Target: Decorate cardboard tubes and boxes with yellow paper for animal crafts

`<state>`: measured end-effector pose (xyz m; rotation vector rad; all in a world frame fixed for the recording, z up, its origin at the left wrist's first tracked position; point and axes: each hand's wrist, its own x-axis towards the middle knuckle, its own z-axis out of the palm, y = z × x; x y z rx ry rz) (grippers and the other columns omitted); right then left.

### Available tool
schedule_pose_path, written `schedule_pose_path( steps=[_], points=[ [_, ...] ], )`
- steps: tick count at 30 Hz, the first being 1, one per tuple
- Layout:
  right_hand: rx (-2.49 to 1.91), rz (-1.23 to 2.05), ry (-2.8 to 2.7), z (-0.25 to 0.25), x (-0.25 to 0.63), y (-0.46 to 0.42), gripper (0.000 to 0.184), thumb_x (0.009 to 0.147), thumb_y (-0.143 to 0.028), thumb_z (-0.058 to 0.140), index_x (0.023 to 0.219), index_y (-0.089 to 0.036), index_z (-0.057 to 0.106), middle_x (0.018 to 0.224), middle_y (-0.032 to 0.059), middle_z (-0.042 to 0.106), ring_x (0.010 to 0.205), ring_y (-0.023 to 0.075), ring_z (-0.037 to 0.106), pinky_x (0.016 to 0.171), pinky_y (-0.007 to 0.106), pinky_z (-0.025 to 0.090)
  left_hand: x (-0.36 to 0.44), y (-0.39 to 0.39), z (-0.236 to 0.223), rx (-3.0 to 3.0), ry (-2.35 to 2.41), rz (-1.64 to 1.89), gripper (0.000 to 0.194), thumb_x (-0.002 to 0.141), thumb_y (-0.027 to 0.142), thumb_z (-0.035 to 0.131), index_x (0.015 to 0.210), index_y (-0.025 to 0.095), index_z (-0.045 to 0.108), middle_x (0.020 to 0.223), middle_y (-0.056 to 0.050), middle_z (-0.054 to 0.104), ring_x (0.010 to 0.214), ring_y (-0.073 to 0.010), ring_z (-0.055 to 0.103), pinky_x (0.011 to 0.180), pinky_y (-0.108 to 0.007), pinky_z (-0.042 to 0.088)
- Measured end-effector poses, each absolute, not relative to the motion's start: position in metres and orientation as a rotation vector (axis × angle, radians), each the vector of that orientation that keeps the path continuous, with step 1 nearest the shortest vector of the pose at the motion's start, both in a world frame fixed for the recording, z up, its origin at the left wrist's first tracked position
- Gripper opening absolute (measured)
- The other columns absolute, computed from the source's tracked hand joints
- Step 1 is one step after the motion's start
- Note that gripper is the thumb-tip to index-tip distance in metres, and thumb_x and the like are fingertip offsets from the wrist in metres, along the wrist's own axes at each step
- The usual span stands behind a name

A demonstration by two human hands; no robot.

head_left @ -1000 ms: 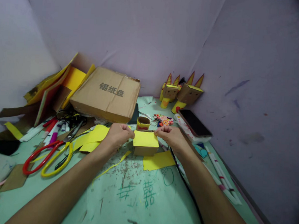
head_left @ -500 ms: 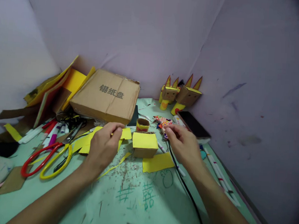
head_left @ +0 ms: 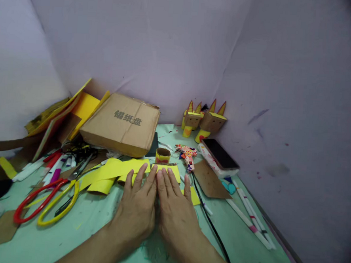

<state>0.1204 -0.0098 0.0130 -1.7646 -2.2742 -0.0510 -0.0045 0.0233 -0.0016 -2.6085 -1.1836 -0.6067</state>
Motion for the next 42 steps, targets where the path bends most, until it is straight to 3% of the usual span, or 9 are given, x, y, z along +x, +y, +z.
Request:
schedule_pose_path(
  steps=[11, 16, 20, 24, 28, 31, 37, 42],
  points=[
    [-1.909, 0.021, -2.186, 0.014, 0.124, -0.01, 0.06, 0.075, -0.008, 0.036, 0.135, 0.0, 0.036, 0.142, 0.0161, 0.031, 0.133, 0.0309, 0.028, 0.106, 0.061, 0.016, -0.007, 0.025, -0.001, -2.733, -1.056, -0.679, 0.062, 0.071, 0.006, 0.043, 0.133, 0.009, 0.038, 0.135, -0.014, 0.047, 0.129, -0.0361, 0.026, 0.101, -0.061, 0.02],
    [-1.902, -0.108, -2.035, 0.014, 0.135, -0.018, 0.066, 0.067, -0.006, 0.039, 0.132, 0.001, 0.041, 0.14, 0.0194, 0.037, 0.131, 0.0328, 0.031, 0.105, 0.064, 0.014, -0.017, 0.029, -0.005, -2.648, -1.231, -1.052, 0.057, 0.076, 0.005, 0.039, 0.133, 0.008, 0.032, 0.136, -0.018, 0.04, 0.13, -0.029, 0.027, 0.105, -0.052, 0.027],
    [-1.71, -0.189, -1.841, 0.014, 0.152, -0.021, 0.06, 0.072, -0.006, 0.035, 0.132, -0.004, 0.039, 0.14, 0.0181, 0.041, 0.132, 0.0285, 0.031, 0.105, 0.061, 0.019, -0.021, 0.033, -0.008, -2.694, -1.715, -1.364, 0.057, 0.078, 0.013, 0.043, 0.133, 0.013, 0.029, 0.135, -0.016, 0.041, 0.126, -0.0262, 0.037, 0.104, -0.049, 0.032],
    [-1.644, 0.198, -1.529, 0.009, 0.167, -0.012, 0.061, 0.076, -0.02, 0.041, 0.135, -0.007, 0.031, 0.139, 0.0199, 0.039, 0.13, 0.0272, 0.034, 0.104, 0.053, 0.028, -0.014, 0.04, -0.014, -2.849, -2.029, -1.701, 0.07, 0.072, 0.018, 0.052, 0.136, 0.014, 0.024, 0.139, -0.016, 0.037, 0.126, -0.0273, 0.039, 0.104, -0.047, 0.033],
    [-1.505, 0.8, -1.167, -0.003, 0.168, 0.006, 0.076, 0.064, -0.03, 0.051, 0.133, -0.011, 0.028, 0.138, 0.0196, 0.039, 0.128, 0.0281, 0.037, 0.103, 0.046, 0.031, -0.003, 0.05, -0.025, -3.012, -2.091, -2.012, 0.081, 0.063, 0.014, 0.058, 0.136, 0.012, 0.022, 0.143, -0.019, 0.033, 0.13, -0.0285, 0.034, 0.107, -0.045, 0.029],
    [-1.334, 1.099, -0.96, -0.012, 0.163, 0.015, 0.082, 0.055, -0.025, 0.053, 0.131, -0.013, 0.025, 0.136, 0.0203, 0.042, 0.124, 0.0288, 0.043, 0.098, 0.044, 0.038, 0.002, 0.057, -0.031, -3.163, -1.992, -2.095, 0.081, 0.059, 0.006, 0.056, 0.134, 0.013, 0.027, 0.141, -0.017, 0.037, 0.129, -0.0278, 0.036, 0.108, -0.044, 0.028],
    [-1.171, 1.191, -0.851, -0.008, 0.157, 0.013, 0.072, 0.053, -0.015, 0.057, 0.121, -0.02, 0.034, 0.132, 0.0158, 0.048, 0.122, 0.0272, 0.046, 0.1, 0.044, 0.035, 0.001, 0.054, -0.02, -3.124, -2.019, -2.009, 0.068, 0.062, 0.009, 0.062, 0.125, 0.015, 0.036, 0.128, -0.014, 0.051, 0.119, -0.0279, 0.047, 0.102, -0.044, 0.035],
    [-1.04, 1.216, -0.976, 0.002, 0.155, 0.002, 0.052, 0.059, -0.017, 0.064, 0.11, -0.021, 0.05, 0.124, 0.0114, 0.057, 0.116, 0.0256, 0.052, 0.097, 0.04, 0.039, -0.005, 0.037, -0.005, -2.975, -2.148, -2.22, 0.064, 0.061, 0.015, 0.067, 0.117, 0.017, 0.036, 0.124, -0.014, 0.052, 0.111, -0.0267, 0.053, 0.093, -0.039, 0.043]
  ],
)
